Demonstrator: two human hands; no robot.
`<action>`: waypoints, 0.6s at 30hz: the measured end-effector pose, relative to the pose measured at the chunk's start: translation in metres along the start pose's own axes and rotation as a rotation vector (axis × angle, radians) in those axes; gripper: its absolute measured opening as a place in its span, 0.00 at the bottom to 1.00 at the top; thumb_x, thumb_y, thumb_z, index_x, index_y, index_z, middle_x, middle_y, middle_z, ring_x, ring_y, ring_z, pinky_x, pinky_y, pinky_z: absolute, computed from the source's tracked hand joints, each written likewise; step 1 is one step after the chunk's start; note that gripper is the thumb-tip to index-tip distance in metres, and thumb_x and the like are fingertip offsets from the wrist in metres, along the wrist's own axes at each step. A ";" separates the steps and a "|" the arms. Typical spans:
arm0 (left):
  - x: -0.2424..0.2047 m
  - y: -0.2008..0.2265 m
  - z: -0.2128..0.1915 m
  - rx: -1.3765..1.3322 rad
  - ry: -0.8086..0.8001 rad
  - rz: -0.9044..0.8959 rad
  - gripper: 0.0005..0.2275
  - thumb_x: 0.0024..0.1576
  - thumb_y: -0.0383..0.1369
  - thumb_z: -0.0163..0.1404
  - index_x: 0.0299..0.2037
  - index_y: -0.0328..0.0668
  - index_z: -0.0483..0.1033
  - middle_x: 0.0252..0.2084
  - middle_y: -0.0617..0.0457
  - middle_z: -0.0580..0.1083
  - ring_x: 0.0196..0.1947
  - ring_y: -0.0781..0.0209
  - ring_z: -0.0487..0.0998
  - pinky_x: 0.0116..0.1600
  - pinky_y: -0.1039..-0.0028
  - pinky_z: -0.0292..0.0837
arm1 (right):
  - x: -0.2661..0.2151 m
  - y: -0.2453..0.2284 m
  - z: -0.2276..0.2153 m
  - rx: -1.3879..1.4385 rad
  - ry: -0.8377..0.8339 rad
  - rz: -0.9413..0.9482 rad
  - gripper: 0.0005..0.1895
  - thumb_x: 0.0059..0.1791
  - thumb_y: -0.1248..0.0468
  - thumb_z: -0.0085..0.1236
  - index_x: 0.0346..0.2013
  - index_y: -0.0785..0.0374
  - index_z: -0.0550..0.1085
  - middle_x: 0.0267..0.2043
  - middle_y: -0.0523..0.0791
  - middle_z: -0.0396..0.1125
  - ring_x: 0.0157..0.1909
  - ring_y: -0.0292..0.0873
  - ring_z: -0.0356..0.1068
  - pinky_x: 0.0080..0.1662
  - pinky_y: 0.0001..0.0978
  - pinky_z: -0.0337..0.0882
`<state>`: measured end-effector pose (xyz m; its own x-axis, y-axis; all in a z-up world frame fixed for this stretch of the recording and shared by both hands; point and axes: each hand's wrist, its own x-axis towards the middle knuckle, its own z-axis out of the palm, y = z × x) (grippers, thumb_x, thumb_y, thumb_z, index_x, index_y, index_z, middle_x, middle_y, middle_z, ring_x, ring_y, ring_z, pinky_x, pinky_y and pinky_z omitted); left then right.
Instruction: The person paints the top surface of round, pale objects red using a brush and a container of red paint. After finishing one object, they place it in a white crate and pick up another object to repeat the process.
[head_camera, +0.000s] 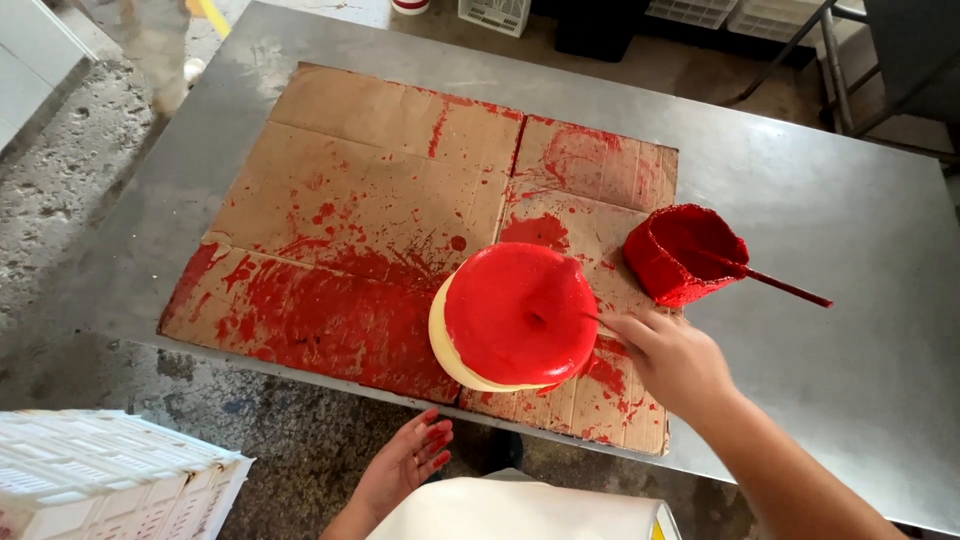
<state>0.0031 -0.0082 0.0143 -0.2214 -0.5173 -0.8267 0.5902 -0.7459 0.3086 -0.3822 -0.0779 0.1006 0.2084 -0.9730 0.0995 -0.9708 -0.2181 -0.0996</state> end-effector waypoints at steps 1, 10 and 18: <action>0.001 0.001 -0.004 0.001 -0.004 0.002 0.24 0.63 0.33 0.44 0.70 0.35 0.66 0.61 0.37 0.74 0.61 0.44 0.73 0.65 0.56 0.68 | -0.015 0.005 -0.004 -0.003 0.004 0.001 0.18 0.52 0.55 0.53 0.57 0.31 0.73 0.41 0.36 0.71 0.37 0.51 0.71 0.29 0.49 0.72; 0.008 -0.001 0.014 0.034 0.000 0.022 0.24 0.63 0.35 0.44 0.70 0.37 0.66 0.62 0.38 0.74 0.61 0.45 0.74 0.62 0.58 0.68 | 0.053 -0.030 0.001 0.101 0.007 -0.006 0.14 0.55 0.56 0.50 0.54 0.41 0.77 0.40 0.35 0.73 0.40 0.44 0.73 0.27 0.45 0.72; -0.005 0.028 0.047 0.186 -0.023 0.113 0.25 0.63 0.40 0.41 0.68 0.38 0.69 0.65 0.42 0.74 0.66 0.46 0.72 0.69 0.53 0.67 | -0.005 0.009 -0.017 0.164 0.009 -0.002 0.14 0.54 0.57 0.50 0.53 0.38 0.76 0.39 0.33 0.73 0.39 0.46 0.70 0.30 0.44 0.71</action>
<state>-0.0158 -0.0464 0.0490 -0.1809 -0.6101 -0.7714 0.4590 -0.7461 0.4824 -0.3943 -0.0734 0.1160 0.2090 -0.9719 0.1085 -0.9378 -0.2307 -0.2593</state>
